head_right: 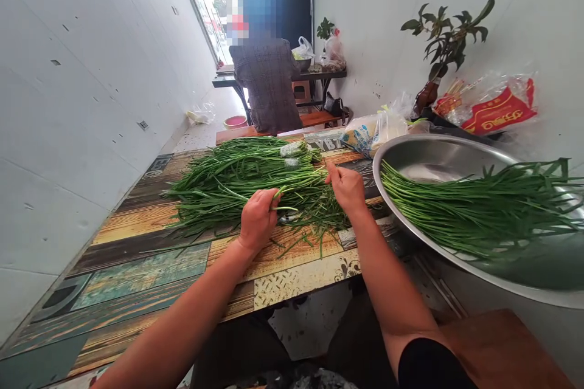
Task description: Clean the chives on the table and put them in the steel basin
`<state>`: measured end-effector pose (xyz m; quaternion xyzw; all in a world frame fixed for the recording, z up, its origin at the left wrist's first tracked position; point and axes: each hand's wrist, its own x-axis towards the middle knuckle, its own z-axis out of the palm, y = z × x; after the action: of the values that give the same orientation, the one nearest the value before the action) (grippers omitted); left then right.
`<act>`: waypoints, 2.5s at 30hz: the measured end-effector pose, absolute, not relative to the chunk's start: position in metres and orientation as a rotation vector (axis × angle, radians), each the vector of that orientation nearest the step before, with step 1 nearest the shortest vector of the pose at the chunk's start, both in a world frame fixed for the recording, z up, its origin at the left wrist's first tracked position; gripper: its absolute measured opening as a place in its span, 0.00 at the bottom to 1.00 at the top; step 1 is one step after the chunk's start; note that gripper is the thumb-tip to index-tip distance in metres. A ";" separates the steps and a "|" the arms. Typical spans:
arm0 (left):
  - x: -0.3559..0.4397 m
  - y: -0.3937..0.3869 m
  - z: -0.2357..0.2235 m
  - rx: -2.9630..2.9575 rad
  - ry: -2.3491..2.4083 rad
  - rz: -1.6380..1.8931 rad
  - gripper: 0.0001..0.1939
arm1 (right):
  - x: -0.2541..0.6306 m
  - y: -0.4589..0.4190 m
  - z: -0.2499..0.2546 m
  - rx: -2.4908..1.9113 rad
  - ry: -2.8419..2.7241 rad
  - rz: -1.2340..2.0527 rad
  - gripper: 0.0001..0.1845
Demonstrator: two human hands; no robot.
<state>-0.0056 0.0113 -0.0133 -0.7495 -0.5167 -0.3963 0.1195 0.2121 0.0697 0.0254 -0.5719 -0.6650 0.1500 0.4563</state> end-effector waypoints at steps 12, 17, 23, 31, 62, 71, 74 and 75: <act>-0.008 0.009 -0.015 -2.095 -1.433 -1.437 0.10 | 0.205 0.079 0.010 -1.095 -1.941 0.017 0.08; -0.008 0.007 -0.012 -2.029 -1.394 -1.526 0.15 | 0.199 0.061 0.025 -0.885 -1.915 0.401 0.11; -0.007 0.007 -0.008 -2.093 -1.385 -1.417 0.15 | 0.196 0.058 0.028 -0.726 -2.009 0.489 0.09; -0.007 0.004 -0.009 -2.189 -1.312 -1.361 0.13 | 0.196 0.050 0.037 -0.644 -2.081 0.499 0.07; -0.003 0.005 -0.013 -2.191 -1.242 -1.450 0.10 | 0.213 0.051 0.039 -0.922 -1.778 0.533 0.24; -0.006 0.005 -0.013 -2.224 -1.180 -1.348 0.14 | 0.193 0.053 0.027 -0.722 -2.265 0.268 0.10; -0.003 0.004 -0.012 -2.235 -1.178 -1.359 0.13 | 0.188 0.054 0.023 -0.702 -2.241 0.378 0.11; -0.002 0.004 -0.011 -2.241 -1.182 -1.370 0.13 | 0.188 0.054 0.023 -0.706 -2.182 0.485 0.11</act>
<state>-0.0023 0.0036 -0.0112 -0.7715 -0.4069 -0.4715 0.1303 0.1876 0.0541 0.0228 -0.2775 -0.8579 0.1905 0.3882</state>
